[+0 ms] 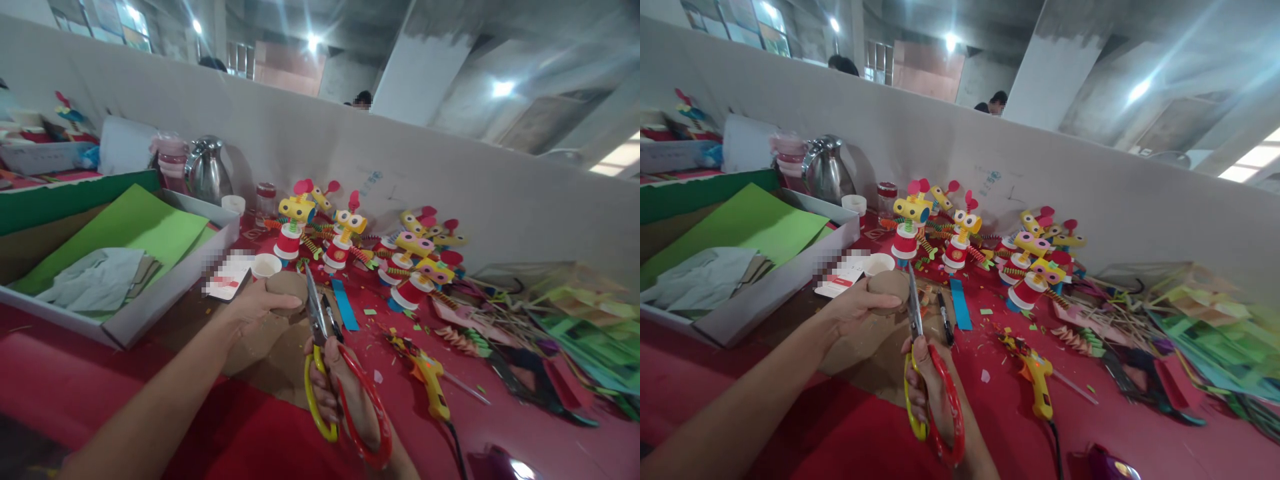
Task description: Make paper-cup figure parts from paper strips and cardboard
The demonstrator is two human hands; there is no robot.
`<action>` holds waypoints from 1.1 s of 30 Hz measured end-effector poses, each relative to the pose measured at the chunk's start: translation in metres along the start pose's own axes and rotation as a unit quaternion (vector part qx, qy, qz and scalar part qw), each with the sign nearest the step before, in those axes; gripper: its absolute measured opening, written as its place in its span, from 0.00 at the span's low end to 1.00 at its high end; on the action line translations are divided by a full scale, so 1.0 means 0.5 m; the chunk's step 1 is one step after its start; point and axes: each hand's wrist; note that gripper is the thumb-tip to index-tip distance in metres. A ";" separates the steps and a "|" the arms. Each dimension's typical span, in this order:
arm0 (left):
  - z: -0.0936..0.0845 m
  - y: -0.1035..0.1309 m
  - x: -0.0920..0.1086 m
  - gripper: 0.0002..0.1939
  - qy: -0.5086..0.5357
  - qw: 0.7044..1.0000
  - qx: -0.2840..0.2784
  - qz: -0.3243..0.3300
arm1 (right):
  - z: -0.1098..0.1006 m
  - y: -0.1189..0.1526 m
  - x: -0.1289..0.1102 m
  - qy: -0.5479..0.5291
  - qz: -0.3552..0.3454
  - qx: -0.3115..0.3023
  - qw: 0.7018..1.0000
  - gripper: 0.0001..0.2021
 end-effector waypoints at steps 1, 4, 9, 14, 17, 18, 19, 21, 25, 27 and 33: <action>-0.001 0.000 0.002 0.20 0.000 1.000 -0.003 0.000 | 0.000 0.001 -0.001 0.005 0.000 0.005 1.000 0.27; -0.003 0.000 0.006 0.18 0.007 1.000 -0.012 -0.013 | 0.001 0.003 -0.001 0.021 -0.006 0.018 1.000 0.26; 0.020 0.004 0.008 0.17 0.024 0.998 0.058 -0.023 | 0.006 0.000 -0.001 0.036 -0.022 0.043 0.998 0.26; 0.061 0.018 -0.008 0.17 0.097 0.985 0.137 0.025 | 0.012 -0.003 0.001 0.029 -0.033 0.063 0.997 0.26; 0.075 0.026 -0.027 0.17 0.117 0.979 0.151 0.077 | 0.010 -0.007 0.005 0.016 -0.052 0.075 0.996 0.25; 0.078 0.027 -0.033 0.17 0.115 0.978 0.150 0.092 | 0.010 -0.009 0.006 0.011 -0.055 0.074 0.996 0.25; 0.081 0.028 -0.039 0.17 0.107 0.978 0.147 0.102 | 0.009 -0.011 0.008 0.006 -0.055 0.074 0.996 0.25; 0.082 0.027 -0.047 0.16 0.087 0.980 0.146 0.105 | 0.009 -0.014 0.010 0.002 -0.052 0.075 0.996 0.25; 0.072 0.020 -0.043 0.15 0.085 0.981 0.152 0.082 | 0.010 -0.016 0.014 -0.008 -0.055 0.067 0.996 0.25; 0.065 0.016 -0.036 0.15 0.082 0.985 0.138 0.066 | 0.007 -0.019 0.016 -0.014 -0.054 0.045 0.997 0.26; 0.061 0.017 -0.026 0.17 0.059 0.991 0.108 0.052 | -0.011 -0.031 0.025 -0.032 -0.062 -0.006 0.998 0.24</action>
Point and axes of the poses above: each hand's wrist, its own y-axis away from the middle knuckle, its own z-axis out of the palm, x = y × z, and after that the axes turned 12 degrees about z, right-handed
